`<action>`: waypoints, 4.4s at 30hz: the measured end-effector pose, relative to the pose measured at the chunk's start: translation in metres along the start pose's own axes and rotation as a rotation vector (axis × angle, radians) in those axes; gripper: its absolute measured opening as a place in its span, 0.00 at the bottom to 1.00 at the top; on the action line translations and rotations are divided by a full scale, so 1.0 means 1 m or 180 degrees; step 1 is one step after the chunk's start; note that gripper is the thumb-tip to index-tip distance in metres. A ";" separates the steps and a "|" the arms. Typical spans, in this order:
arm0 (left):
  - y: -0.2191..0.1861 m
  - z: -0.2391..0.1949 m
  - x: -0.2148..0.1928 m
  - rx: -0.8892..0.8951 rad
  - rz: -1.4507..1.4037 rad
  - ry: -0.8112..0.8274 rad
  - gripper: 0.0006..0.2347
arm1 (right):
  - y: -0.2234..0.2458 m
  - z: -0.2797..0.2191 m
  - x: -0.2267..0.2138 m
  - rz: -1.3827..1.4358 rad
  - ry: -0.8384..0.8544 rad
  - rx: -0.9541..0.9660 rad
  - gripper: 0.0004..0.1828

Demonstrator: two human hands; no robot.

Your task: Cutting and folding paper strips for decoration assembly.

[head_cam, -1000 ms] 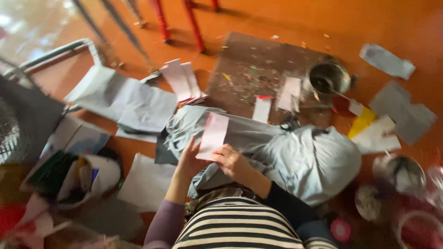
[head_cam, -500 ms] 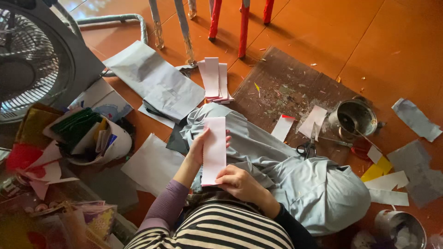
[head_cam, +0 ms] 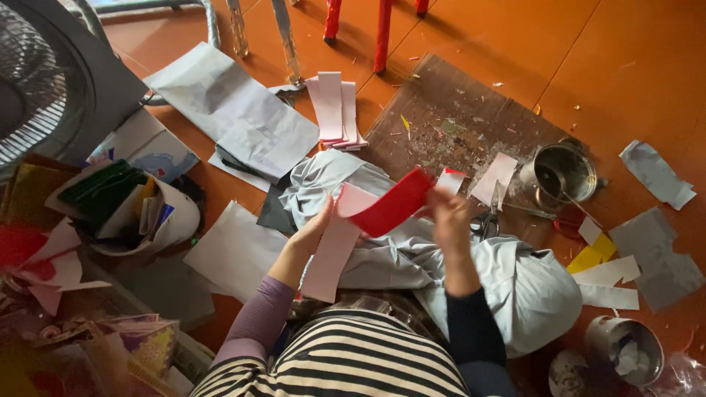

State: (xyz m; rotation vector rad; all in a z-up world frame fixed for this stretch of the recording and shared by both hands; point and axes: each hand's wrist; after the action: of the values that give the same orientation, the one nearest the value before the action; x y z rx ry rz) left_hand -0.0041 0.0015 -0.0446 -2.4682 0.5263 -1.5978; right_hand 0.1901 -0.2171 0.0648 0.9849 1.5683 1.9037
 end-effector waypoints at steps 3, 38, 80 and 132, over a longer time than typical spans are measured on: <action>-0.003 -0.009 0.023 0.0015 0.0749 0.0406 0.26 | -0.003 0.045 -0.038 0.0242 -0.0546 -0.0242 0.09; 0.010 0.012 0.035 -0.0268 0.1165 0.0662 0.23 | -0.035 -0.018 0.052 -0.2912 0.0394 -0.1488 0.13; 0.012 -0.013 0.038 -0.0181 0.0866 0.0264 0.26 | -0.045 -0.033 0.062 -0.1964 -0.0074 -0.0931 0.04; -0.002 0.013 0.031 0.0540 0.2212 0.0080 0.24 | -0.112 -0.001 0.034 0.0967 -0.0212 0.0655 0.07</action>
State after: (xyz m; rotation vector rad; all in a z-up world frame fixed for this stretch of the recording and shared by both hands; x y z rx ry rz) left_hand 0.0195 -0.0086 -0.0230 -1.8372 1.0550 -1.3091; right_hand 0.1597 -0.1670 -0.0367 1.4314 1.6781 1.9050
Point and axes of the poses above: each hand's wrist, its own z-axis towards the middle knuckle, its own x-axis out of the palm, y = z × x, and after that the axes turned 6 degrees about -x, right-handed
